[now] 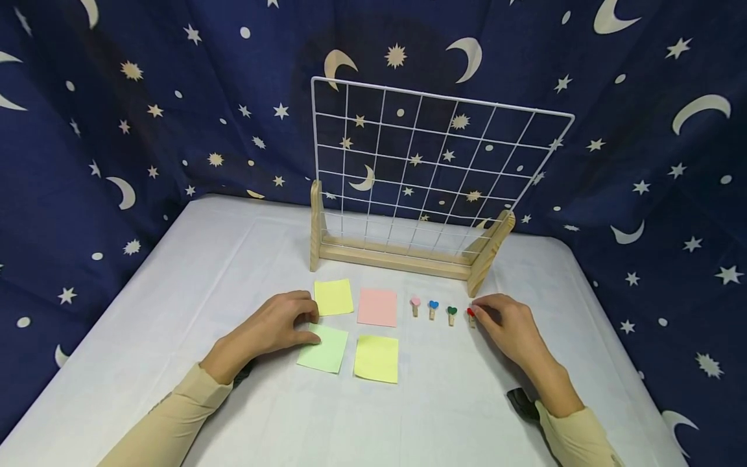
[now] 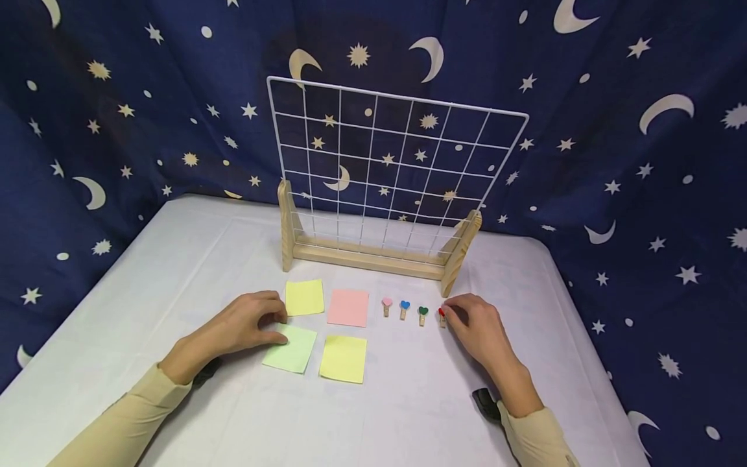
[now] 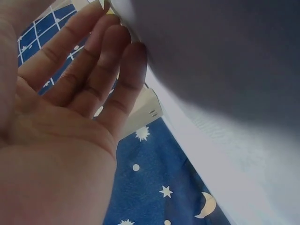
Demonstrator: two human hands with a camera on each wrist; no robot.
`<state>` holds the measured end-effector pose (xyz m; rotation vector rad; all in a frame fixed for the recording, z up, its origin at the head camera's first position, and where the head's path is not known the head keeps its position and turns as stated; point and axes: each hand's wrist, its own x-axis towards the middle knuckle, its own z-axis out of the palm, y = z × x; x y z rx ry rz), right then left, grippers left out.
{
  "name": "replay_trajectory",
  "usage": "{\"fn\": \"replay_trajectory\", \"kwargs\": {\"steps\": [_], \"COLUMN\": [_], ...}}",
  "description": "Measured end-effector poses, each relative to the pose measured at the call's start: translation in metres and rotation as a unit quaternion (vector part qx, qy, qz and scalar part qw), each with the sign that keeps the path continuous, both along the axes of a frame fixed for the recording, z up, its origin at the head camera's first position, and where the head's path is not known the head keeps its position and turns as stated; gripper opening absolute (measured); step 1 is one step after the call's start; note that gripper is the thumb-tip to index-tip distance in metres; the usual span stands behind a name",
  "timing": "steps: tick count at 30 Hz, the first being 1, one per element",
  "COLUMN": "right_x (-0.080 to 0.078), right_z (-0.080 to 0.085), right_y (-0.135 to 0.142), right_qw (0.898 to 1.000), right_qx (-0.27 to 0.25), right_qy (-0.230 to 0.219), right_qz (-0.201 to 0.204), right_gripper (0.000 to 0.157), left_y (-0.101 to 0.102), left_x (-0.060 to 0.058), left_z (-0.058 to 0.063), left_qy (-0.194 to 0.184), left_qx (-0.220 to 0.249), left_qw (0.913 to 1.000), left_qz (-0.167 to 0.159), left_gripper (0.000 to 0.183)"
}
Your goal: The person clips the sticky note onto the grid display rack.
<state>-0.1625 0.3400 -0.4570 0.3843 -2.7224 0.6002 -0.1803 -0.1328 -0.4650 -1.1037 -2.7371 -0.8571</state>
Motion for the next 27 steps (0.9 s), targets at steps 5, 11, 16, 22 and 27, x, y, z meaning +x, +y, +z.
{"fn": "replay_trajectory", "kwargs": {"steps": [5,11,16,22,27], "right_x": [-0.0001,-0.0001,-0.0025,-0.0031,-0.0011], "right_z": [-0.0014,-0.0006,0.0009,0.0005,-0.0004], "right_y": [0.0002,-0.0001,-0.0008,-0.0007,-0.0004], "right_qw": [1.0,1.0,0.999,1.0,1.0], "right_qx": [-0.002,-0.001,0.001,0.005,0.013], "right_qy": [0.013,0.016,0.023,0.009,-0.017], "right_qz": [0.014,0.022,0.034,0.025,0.011], "right_gripper": [0.013,0.012,0.01,0.011,0.02], "left_y": [0.0007,0.001,0.0008,0.0007,0.0016], "left_x": [0.0004,-0.0003,-0.0014,-0.0012,-0.0012], "left_z": [-0.0002,0.0001,0.0005,0.0004,0.0], "left_qy": [-0.014,-0.03,-0.029,-0.024,-0.01], "left_qx": [0.004,0.007,0.008,0.01,0.008], "left_qw": [0.9998,0.9993,0.9991,0.999,0.9992], "left_qz": [-0.011,-0.022,-0.03,-0.036,-0.037], "left_gripper": [0.031,0.03,0.03,0.029,0.022]}}
